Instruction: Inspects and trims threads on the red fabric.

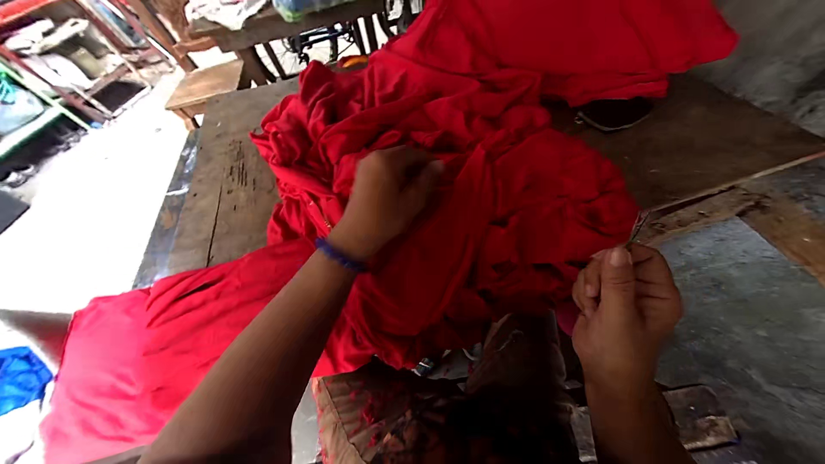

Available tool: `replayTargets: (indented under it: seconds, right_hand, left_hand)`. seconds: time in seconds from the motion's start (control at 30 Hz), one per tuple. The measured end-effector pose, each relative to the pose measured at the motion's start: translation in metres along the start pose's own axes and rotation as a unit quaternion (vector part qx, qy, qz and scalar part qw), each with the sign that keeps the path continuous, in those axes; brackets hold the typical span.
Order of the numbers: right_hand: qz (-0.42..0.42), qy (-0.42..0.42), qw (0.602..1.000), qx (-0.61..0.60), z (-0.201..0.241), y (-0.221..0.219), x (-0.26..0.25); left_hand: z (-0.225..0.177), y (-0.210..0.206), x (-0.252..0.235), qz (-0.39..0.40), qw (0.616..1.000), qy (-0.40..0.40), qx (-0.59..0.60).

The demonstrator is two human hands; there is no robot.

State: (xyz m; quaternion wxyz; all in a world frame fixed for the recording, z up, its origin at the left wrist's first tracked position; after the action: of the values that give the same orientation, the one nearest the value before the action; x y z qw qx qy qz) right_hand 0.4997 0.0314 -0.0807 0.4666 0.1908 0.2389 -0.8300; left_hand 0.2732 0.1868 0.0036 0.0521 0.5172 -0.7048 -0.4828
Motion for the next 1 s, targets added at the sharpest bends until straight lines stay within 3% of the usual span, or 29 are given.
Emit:
replayTargets:
  seconds: [0.1,0.2,0.37,0.47,0.57,0.63,0.77,0.9,1.0]
  right_hand:
    - [-0.023,0.018,0.999,0.015,0.003,0.023,0.000]
    - [-0.053,0.012,0.998,0.026,0.003,0.048,0.000]
    - [-0.065,0.001,0.998,0.021,-0.002,0.061,0.000]
    - [-0.059,0.013,0.998,0.014,-0.001,0.057,-0.002]
    - [-0.046,0.017,0.999,0.004,-0.002,0.045,-0.003]
    - [-0.026,0.014,1.000,-0.008,-0.004,0.031,-0.004]
    - [0.009,-0.002,0.999,-0.032,-0.009,0.007,-0.003]
    - [0.037,-0.015,0.999,-0.036,-0.008,-0.015,0.000]
    - [0.119,0.006,0.993,-0.013,-0.003,-0.048,0.007]
  left_hand:
    - [-0.005,-0.055,-0.064,0.152,0.982,0.108,-0.036]
    - [-0.004,-0.083,-0.100,0.197,0.964,0.177,-0.031]
    - [-0.017,-0.056,-0.107,0.097,0.937,0.228,0.245]
    - [-0.029,-0.014,-0.097,-0.024,0.894,0.173,0.413]
    - [-0.034,0.039,-0.074,-0.139,0.866,0.092,0.470]
    - [-0.020,0.066,-0.053,-0.191,0.863,0.080,0.462]
    - [0.023,0.090,0.016,-0.190,0.898,0.036,0.395]
    - [0.024,0.048,0.124,-0.121,0.983,-0.044,0.134]
    - [0.031,0.007,0.172,-0.096,0.991,-0.006,0.088]
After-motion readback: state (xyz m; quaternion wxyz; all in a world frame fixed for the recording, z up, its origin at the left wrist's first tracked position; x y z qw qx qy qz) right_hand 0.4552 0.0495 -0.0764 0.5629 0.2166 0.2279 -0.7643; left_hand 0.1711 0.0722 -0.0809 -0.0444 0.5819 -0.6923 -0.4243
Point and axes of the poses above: each hand's wrist, its own x-axis away from the middle knuckle, its own y-axis out of the back of the hand, z = x × y, the point moved 6 cm from there along -x, towards the middle knuckle, and after that the axes turned 1 degree about y, right-handed, at the moved point
